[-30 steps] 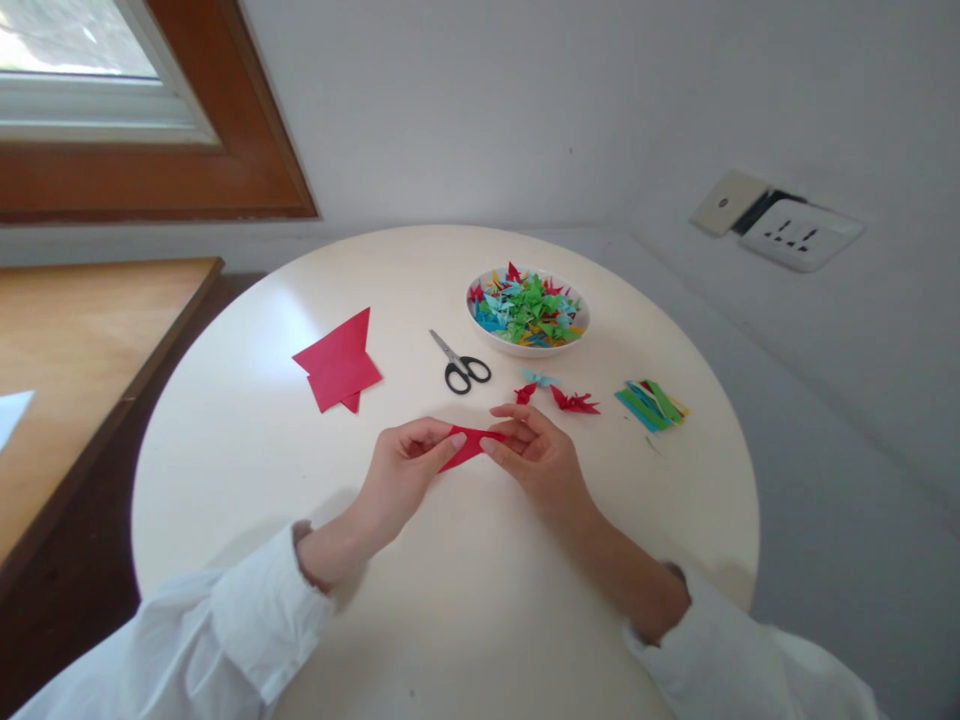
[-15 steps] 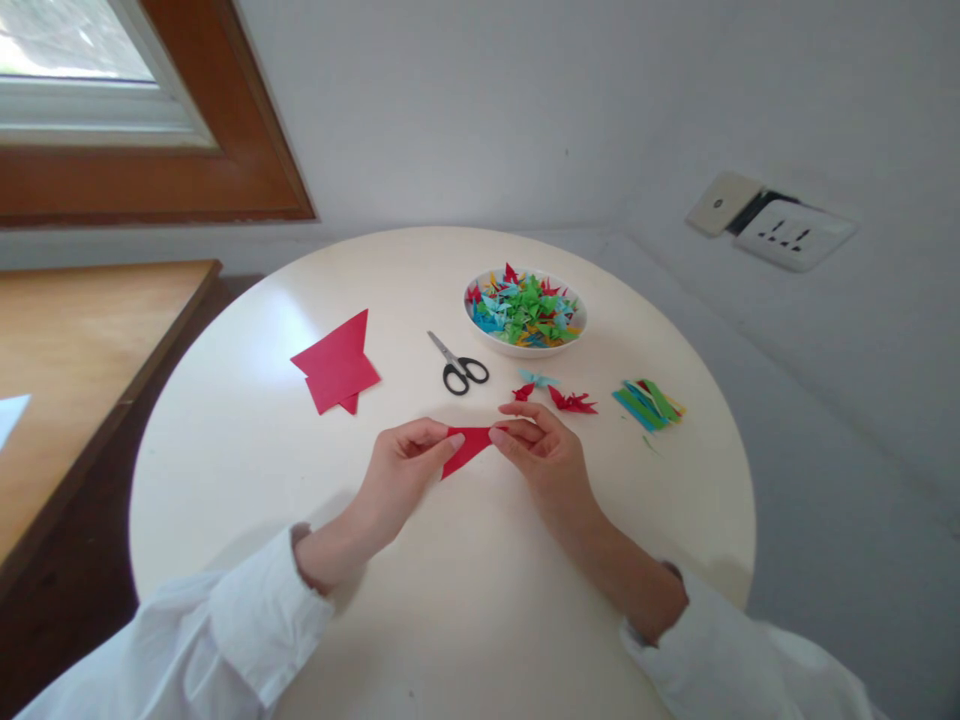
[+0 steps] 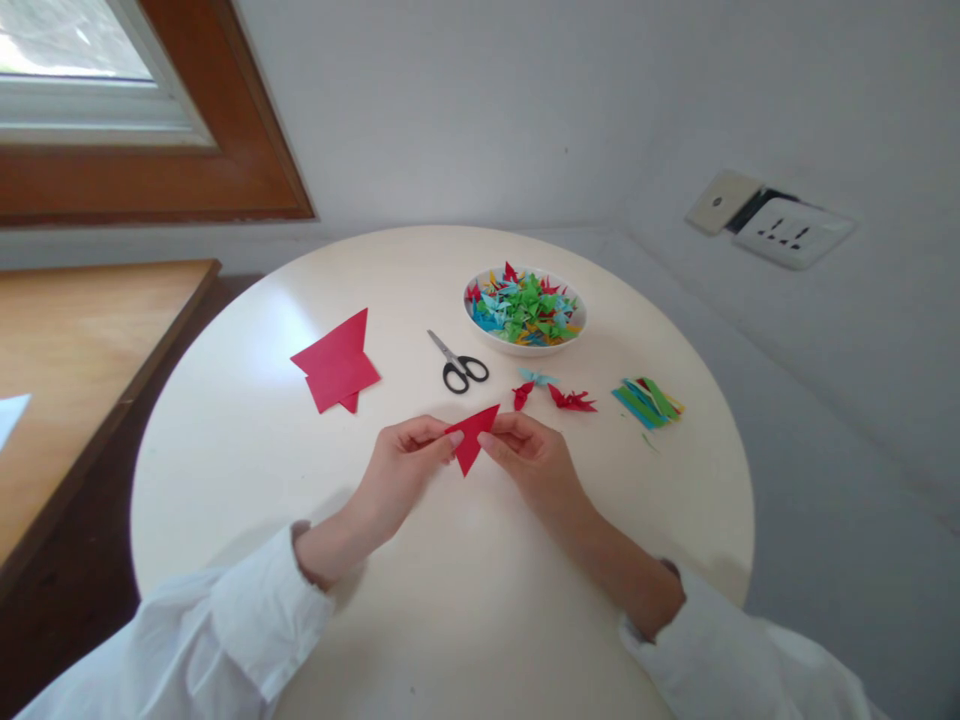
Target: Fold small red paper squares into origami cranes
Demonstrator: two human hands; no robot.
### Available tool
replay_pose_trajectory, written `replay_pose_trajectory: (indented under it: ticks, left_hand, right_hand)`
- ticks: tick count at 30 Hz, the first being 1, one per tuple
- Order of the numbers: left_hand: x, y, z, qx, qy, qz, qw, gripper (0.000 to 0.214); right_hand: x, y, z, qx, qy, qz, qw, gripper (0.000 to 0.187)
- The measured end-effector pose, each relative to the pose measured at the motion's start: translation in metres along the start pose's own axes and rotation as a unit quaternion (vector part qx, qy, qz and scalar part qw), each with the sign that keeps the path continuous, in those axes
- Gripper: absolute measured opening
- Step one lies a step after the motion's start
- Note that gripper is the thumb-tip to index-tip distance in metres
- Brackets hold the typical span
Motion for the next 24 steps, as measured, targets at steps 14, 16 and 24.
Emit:
replay_pose_trajectory:
  ticks: [14, 16, 24]
  left_hand:
    - [0.007, 0.003, 0.002, 0.029, -0.072, -0.017, 0.997, 0.015]
    - [0.008, 0.003, 0.001, 0.026, -0.086, -0.021, 0.996, 0.014]
    - [0.010, 0.005, 0.001, 0.029, -0.116, -0.034, 0.992, 0.014]
  right_hand:
    - [0.000, -0.003, 0.003, 0.029, -0.147, -0.024, 0.988, 0.016]
    - [0.001, -0.003, 0.004, 0.034, -0.186, -0.023, 0.982, 0.018]
    - [0.002, -0.003, 0.003, 0.041, -0.227, -0.022, 0.973, 0.020]
Point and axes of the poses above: each hand's wrist, its own y-axis towards the middle knuckle, its own z-axis out of the palm, x = y × z, the point moved 6 cm from there along y, towards the middle knuckle
